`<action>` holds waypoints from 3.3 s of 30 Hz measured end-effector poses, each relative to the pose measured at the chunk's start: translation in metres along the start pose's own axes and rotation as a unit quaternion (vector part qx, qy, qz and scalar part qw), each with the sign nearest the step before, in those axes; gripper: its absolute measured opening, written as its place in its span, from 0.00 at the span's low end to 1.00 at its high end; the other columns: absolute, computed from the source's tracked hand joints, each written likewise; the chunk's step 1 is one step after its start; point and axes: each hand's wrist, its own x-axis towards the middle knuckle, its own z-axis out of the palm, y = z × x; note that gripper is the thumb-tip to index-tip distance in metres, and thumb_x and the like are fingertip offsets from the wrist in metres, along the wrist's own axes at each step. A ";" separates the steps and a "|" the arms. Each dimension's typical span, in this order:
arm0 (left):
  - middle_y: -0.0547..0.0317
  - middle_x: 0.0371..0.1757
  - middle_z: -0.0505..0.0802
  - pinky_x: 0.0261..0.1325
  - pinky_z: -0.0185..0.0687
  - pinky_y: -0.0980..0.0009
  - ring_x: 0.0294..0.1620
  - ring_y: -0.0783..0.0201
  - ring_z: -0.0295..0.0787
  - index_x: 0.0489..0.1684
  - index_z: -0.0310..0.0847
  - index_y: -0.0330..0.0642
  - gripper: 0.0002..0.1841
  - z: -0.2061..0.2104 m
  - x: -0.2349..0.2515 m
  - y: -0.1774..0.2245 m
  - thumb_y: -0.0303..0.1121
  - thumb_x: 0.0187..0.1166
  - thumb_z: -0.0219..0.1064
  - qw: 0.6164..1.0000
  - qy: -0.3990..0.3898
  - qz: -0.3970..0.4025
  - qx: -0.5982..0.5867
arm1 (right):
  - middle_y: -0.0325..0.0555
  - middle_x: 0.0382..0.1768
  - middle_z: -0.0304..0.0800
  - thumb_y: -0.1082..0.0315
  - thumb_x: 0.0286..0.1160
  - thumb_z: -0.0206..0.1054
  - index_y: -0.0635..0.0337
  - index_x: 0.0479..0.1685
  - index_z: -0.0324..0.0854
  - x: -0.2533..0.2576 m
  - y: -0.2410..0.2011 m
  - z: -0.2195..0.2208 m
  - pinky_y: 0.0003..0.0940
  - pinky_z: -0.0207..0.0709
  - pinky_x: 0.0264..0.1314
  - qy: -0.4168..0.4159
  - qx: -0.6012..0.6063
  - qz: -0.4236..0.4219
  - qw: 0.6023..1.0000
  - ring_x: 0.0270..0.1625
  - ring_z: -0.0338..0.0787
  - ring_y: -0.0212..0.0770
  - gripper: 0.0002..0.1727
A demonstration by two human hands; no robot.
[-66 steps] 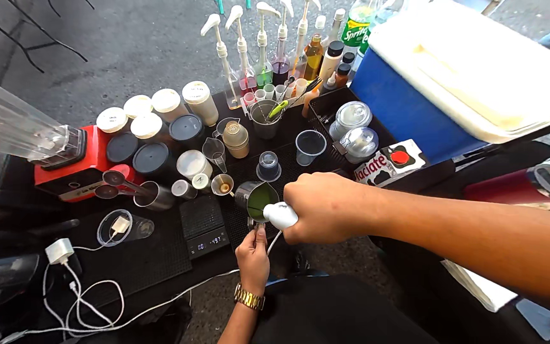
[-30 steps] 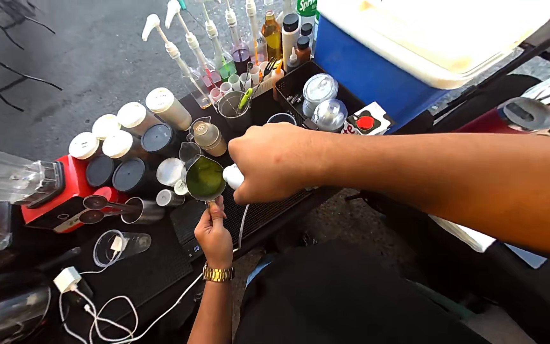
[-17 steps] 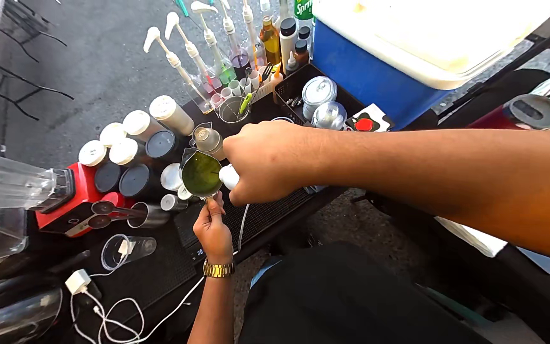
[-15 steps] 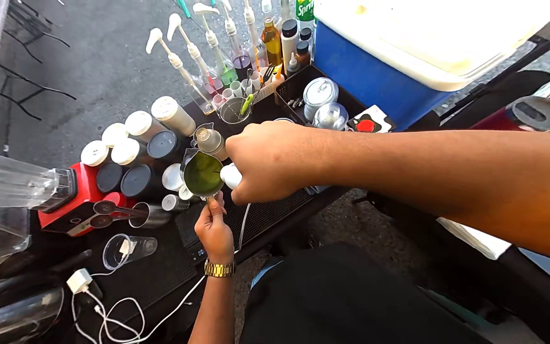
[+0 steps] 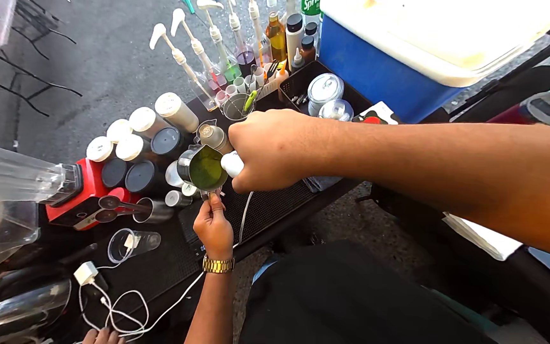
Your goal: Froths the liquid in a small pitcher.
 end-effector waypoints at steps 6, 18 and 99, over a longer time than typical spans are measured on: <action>0.63 0.33 0.92 0.50 0.84 0.73 0.39 0.74 0.89 0.30 0.87 0.38 0.17 -0.003 -0.005 0.000 0.34 0.89 0.56 1.000 -0.004 -0.020 -0.019 | 0.36 0.25 0.78 0.49 0.69 0.74 0.48 0.34 0.83 0.001 0.001 0.001 0.45 0.69 0.28 0.008 0.004 -0.008 1.000 0.30 0.82 0.40 0.14; 0.61 0.40 0.95 0.53 0.84 0.73 0.44 0.74 0.90 0.32 0.88 0.38 0.18 0.006 -0.013 -0.001 0.36 0.90 0.56 0.998 -0.008 -0.043 -0.052 | 0.35 0.25 0.79 0.50 0.67 0.75 0.47 0.35 0.84 0.004 -0.005 0.000 0.45 0.69 0.27 0.000 0.001 -0.006 1.000 0.30 0.81 0.39 0.12; 0.63 0.16 0.83 0.27 0.71 0.68 0.19 0.71 0.76 0.17 0.86 0.41 0.24 -0.095 -0.142 -0.022 0.41 0.89 0.60 0.840 -0.392 -0.367 -0.073 | 0.53 0.15 0.73 0.51 0.66 0.68 0.69 0.40 0.81 0.045 -0.040 0.100 0.50 0.64 0.19 -0.446 -0.105 -0.090 0.884 0.20 0.81 0.58 0.24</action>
